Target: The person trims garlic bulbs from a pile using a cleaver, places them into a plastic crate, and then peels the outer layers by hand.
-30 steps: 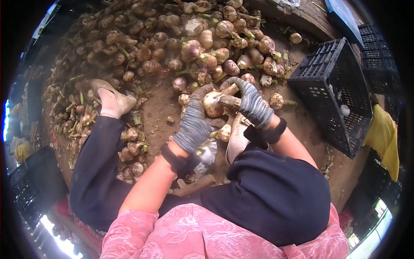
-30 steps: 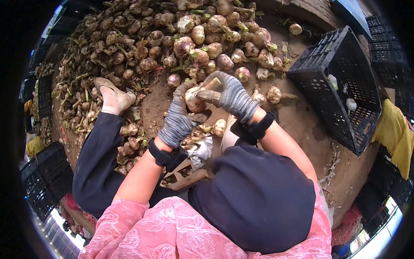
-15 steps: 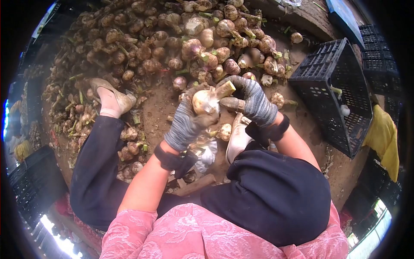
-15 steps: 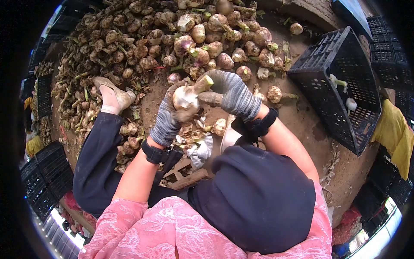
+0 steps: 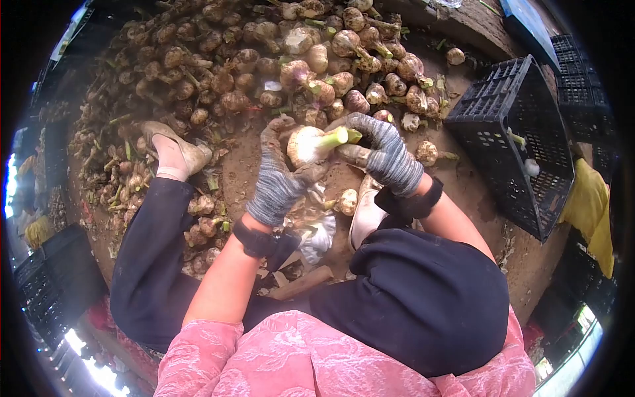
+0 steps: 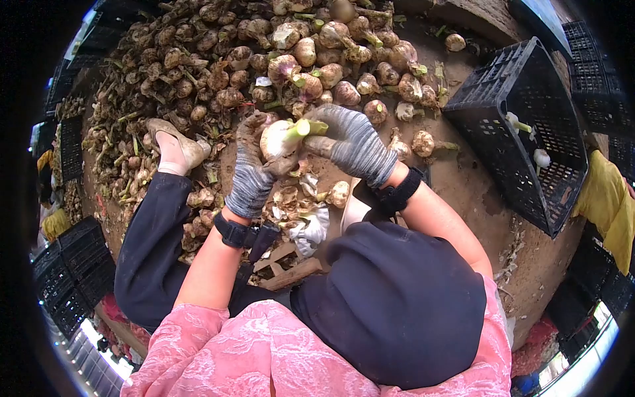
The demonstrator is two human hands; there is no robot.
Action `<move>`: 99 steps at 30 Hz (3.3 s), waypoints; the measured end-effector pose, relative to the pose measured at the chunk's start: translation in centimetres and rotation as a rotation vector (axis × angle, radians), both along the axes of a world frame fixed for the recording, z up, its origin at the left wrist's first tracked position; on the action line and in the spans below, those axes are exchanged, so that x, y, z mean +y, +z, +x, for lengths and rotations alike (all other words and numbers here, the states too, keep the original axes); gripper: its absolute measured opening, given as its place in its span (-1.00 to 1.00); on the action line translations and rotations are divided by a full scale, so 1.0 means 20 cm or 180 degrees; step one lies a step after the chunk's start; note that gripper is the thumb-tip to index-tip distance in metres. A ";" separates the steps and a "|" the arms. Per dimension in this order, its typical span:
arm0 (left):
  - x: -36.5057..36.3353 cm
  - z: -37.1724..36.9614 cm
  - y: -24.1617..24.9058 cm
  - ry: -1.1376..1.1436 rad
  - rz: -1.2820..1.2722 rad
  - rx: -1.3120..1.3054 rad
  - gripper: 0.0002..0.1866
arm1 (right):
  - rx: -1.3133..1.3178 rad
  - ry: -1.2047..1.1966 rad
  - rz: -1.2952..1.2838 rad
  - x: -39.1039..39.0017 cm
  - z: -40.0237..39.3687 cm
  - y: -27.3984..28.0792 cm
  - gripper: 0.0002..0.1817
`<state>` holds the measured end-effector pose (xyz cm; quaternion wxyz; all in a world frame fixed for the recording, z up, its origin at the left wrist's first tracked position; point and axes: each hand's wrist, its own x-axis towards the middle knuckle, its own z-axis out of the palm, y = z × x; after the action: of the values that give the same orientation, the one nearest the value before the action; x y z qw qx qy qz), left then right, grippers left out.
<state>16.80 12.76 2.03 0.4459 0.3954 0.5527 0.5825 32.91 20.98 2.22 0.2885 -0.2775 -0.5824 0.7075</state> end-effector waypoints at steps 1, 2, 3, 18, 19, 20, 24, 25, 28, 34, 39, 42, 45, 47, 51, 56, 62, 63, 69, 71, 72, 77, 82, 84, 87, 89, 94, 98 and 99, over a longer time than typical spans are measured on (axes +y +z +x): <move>0.00 -0.03 0.00 0.0000 0.0004 0.0007 -0.23 | 0.0135 -0.0032 -0.0476 0.00 0.01 0.00 -0.73; -0.01 -0.09 0.01 -0.0450 -0.0916 -0.1052 -0.17 | 0.0054 -0.0024 -0.0782 0.00 0.02 0.01 -0.72; -0.01 -0.13 0.02 -0.0898 -0.1833 -0.2111 -0.12 | 0.0056 -0.0022 -0.0781 0.00 0.02 0.02 -0.72; -0.02 -0.10 0.05 -0.0998 -0.0130 -0.0172 -0.27 | 0.0590 -0.0338 -0.1722 0.04 0.05 -0.06 -0.73; -0.03 -0.09 0.05 -0.1050 -0.0136 -0.0572 -0.28 | 0.0591 -0.0345 -0.1720 0.04 0.05 -0.04 -0.73; -0.03 -0.09 0.02 -0.0982 -0.0314 -0.0603 -0.26 | 0.0468 -0.0406 -0.1454 0.03 0.04 -0.02 -0.70; -0.03 -0.13 0.04 -0.1272 -0.0482 -0.0644 -0.12 | 0.1114 -0.0372 -0.1836 0.06 0.07 -0.03 -0.67; -0.03 -0.14 0.05 -0.1265 -0.0487 -0.0630 -0.12 | 0.1915 -0.0243 -0.2606 0.06 0.07 -0.03 -0.74; -0.03 -0.15 0.06 -0.1447 -0.0563 -0.1179 -0.04 | 0.1345 -0.1191 -0.2274 0.06 0.07 -0.03 -0.70; -0.02 -0.15 0.00 -0.1118 -0.0533 -0.0985 -0.09 | -0.2154 0.0477 0.1776 0.03 0.03 0.12 -0.40; -0.03 -0.08 -0.01 -0.0832 -0.0351 0.0214 -0.16 | -0.1654 -0.0100 0.2448 -0.02 -0.02 0.13 -0.72; -0.06 -0.05 -0.05 -0.0639 -0.0268 0.0406 -0.24 | -0.1803 -0.0048 0.3012 -0.03 -0.04 0.13 -0.84; -0.06 -0.08 -0.12 -0.0756 -0.0665 0.0521 -0.28 | -0.1783 -0.0096 0.3331 -0.03 -0.05 0.11 -0.84; -0.07 -0.11 -0.13 -0.0975 -0.1093 0.0691 -0.30 | -0.1827 -0.0536 0.3226 -0.01 -0.06 0.09 -0.84; -0.06 -0.09 0.06 -0.0887 -0.0478 -0.1525 -0.30 | -0.1447 -0.0894 0.1588 0.00 -0.03 -0.01 -0.82; -0.04 -0.07 0.03 -0.0877 -0.0802 -0.2121 -0.44 | -0.0179 -0.0196 -0.1785 0.00 -0.05 0.05 -0.74; -0.05 -0.10 -0.12 0.0027 -0.1361 -0.2470 -0.50 | -0.0165 -0.0165 -0.1190 -0.04 -0.08 0.02 -0.78; -0.05 -0.10 -0.12 0.0022 -0.1363 -0.2470 -0.50 | -0.0165 -0.0170 -0.1189 -0.03 -0.07 -0.01 -0.78; -0.03 -0.17 -0.06 -0.0247 -0.0642 -0.3708 -0.41 | -0.1898 0.0629 0.0969 -0.04 -0.04 -0.18 -0.58; -0.03 -0.18 -0.06 -0.0229 -0.0678 -0.3697 -0.37 | -0.2162 0.1768 0.0854 -0.06 -0.03 -0.15 -0.36; -0.02 -0.17 -0.03 -0.0078 -0.0745 -0.3577 -0.35 | -0.1765 0.1520 0.0601 -0.06 -0.03 -0.12 -0.41; -0.06 -0.13 -0.04 -0.0395 -0.0853 -0.2893 -0.27 | -0.0833 0.0474 -0.1456 -0.03 -0.08 -0.01 -0.70; -0.06 -0.11 0.02 -0.0238 -0.0639 -0.3407 -0.28 | -0.1609 0.0764 0.0055 -0.10 -0.07 -0.13 -0.71; -0.05 -0.14 0.02 -0.0181 -0.0557 -0.3361 -0.39 | -0.2361 0.1479 0.0632 -0.10 -0.07 -0.13 -0.67; -0.05 -0.16 -0.01 -0.0328 -0.0786 -0.2940 -0.39 | -0.1058 0.1138 0.0056 -0.10 -0.03 -0.06 -0.27; -0.05 -0.10 -0.02 -0.0767 -0.1151 -0.1917 -0.24 | 0.0204 0.0942 -0.1199 -0.10 -0.03 -0.07 -0.10; -0.04 0.04 0.05 -0.1110 -0.0281 -0.1191 -0.02 | -0.0158 -0.0289 -0.0861 0.06 0.24 -0.10 -0.36; -0.02 -0.08 -0.01 -0.0678 -0.1043 -0.1126 -0.55 | 0.2694 -0.1073 -0.1156 0.20 0.72 0.00 -0.36; -0.02 -0.07 -0.05 -0.0692 -0.1035 -0.1137 -0.55 | 0.2702 -0.1325 -0.1102 0.17 0.76 0.00 -0.34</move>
<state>15.37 12.29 1.13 0.6540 0.2666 0.5059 0.4952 48.13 24.32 2.17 0.5847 -0.1194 -0.2201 0.7716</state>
